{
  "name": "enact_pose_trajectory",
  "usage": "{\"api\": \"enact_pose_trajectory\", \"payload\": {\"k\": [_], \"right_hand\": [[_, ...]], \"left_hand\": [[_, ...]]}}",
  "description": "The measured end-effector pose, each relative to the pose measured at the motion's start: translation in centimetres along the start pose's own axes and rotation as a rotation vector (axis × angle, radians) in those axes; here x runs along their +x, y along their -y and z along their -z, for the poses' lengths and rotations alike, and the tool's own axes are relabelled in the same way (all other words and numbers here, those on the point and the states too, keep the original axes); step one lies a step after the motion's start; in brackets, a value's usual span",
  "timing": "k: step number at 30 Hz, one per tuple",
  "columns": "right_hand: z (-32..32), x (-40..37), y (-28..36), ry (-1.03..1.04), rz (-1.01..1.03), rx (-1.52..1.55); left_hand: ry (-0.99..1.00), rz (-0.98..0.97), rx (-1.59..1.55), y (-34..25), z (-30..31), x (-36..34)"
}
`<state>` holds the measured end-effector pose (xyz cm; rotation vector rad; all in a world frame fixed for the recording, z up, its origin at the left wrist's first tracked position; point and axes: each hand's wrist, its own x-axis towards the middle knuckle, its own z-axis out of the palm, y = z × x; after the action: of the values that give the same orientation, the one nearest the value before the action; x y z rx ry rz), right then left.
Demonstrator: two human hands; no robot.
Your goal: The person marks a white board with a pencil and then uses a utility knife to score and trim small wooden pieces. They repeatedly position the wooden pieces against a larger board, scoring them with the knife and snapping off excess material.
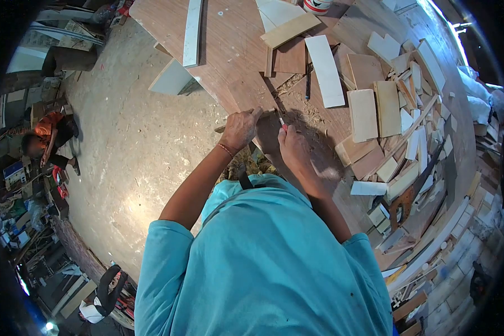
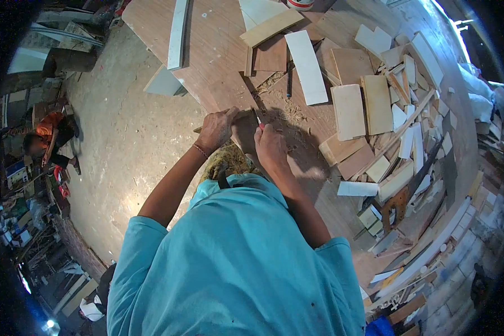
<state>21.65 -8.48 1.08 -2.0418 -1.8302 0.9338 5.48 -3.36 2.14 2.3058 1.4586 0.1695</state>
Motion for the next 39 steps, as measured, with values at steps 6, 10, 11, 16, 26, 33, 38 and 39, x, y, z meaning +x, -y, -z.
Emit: {"api": "enact_pose_trajectory", "payload": {"k": [6, 10, 11, 16, 26, 33, 38, 39], "right_hand": [[0.8, -0.1, 1.0, -0.018, 0.009, -0.031], [0.8, 0.0, 1.6, -0.009, -0.014, -0.027], [1.0, 0.0, 1.8, 0.007, -0.047, -0.020], [1.6, -0.4, 1.9, 0.043, -0.085, -0.061], [0.5, 0.3, 1.5, 0.011, -0.083, -0.015], [0.9, -0.6, 1.7, -0.018, -0.084, -0.121], [0.5, -0.1, 1.6, -0.027, -0.080, -0.055], [0.4, 0.2, 1.6, -0.023, -0.092, -0.051]], "left_hand": [[-0.026, -0.016, 0.002, 0.1, -0.2, -0.1], [-0.042, -0.017, -0.007, -0.1, -0.1, -0.1], [-0.042, -0.020, -0.005, -0.2, 0.0, -0.1], [-0.054, -0.003, 0.000, -0.2, 0.2, -0.1], [-0.060, -0.033, -0.031, -0.1, -0.2, -0.1], [-0.046, -0.015, 0.009, 0.1, -0.2, 0.2], [-0.019, 0.010, 0.014, -0.3, -0.1, 0.0], [-0.022, 0.008, 0.015, -0.3, -0.1, 0.0]]}}
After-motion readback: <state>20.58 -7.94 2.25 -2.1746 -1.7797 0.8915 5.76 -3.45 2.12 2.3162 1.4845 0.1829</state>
